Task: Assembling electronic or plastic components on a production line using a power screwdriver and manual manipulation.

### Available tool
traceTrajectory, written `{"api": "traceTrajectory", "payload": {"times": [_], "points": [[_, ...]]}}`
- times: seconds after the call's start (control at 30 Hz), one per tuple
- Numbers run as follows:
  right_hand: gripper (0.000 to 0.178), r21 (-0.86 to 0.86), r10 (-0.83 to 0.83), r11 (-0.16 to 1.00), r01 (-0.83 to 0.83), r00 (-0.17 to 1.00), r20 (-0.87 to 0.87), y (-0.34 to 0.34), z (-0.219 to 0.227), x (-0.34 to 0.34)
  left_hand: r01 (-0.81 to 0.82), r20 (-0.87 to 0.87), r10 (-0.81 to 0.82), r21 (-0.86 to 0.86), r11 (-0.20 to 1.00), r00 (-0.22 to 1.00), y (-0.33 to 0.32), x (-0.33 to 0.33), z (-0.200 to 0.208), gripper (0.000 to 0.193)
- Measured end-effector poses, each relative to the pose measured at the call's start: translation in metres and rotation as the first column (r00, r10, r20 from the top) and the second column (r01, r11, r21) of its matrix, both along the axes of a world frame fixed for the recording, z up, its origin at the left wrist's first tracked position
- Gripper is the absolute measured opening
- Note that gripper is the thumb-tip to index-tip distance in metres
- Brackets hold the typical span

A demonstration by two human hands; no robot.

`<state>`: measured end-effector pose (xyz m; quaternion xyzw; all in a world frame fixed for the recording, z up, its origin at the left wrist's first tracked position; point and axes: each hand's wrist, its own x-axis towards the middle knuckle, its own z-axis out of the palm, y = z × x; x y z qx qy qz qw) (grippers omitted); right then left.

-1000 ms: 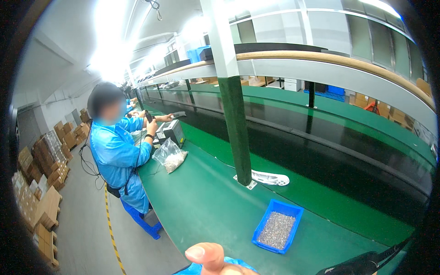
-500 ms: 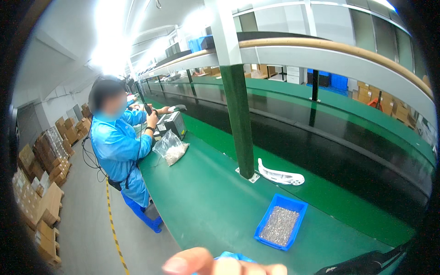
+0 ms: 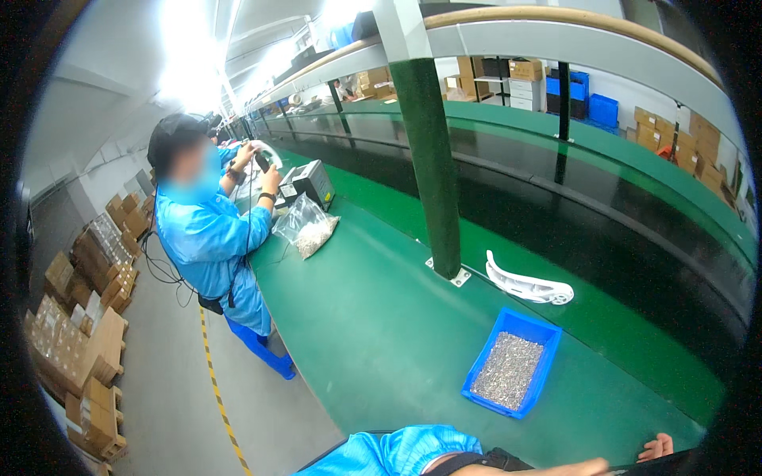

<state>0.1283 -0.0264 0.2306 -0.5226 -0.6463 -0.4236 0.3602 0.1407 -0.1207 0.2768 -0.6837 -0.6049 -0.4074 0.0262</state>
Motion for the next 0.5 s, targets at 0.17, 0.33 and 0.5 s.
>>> {"api": "traceTrajectory", "payload": {"times": [0.17,0.33,0.5], "points": [[0.014,-0.432,0.240,0.826,-0.361,0.920,-0.311,0.104,-0.069,0.009,-0.184,-0.080,0.186,0.028,0.983,0.979,0.008,0.001,0.003,0.046],[0.012,-0.567,0.294,0.397,-0.722,0.685,-0.667,0.198,-0.133,0.028,-0.215,-0.047,0.214,-0.008,0.977,0.976,0.008,-0.003,-0.004,0.048],[0.012,-0.381,0.153,-0.135,-0.915,0.360,-0.920,0.268,-0.183,0.049,-0.190,-0.034,0.188,-0.075,0.979,0.982,-0.001,-0.006,-0.007,0.060]]}}
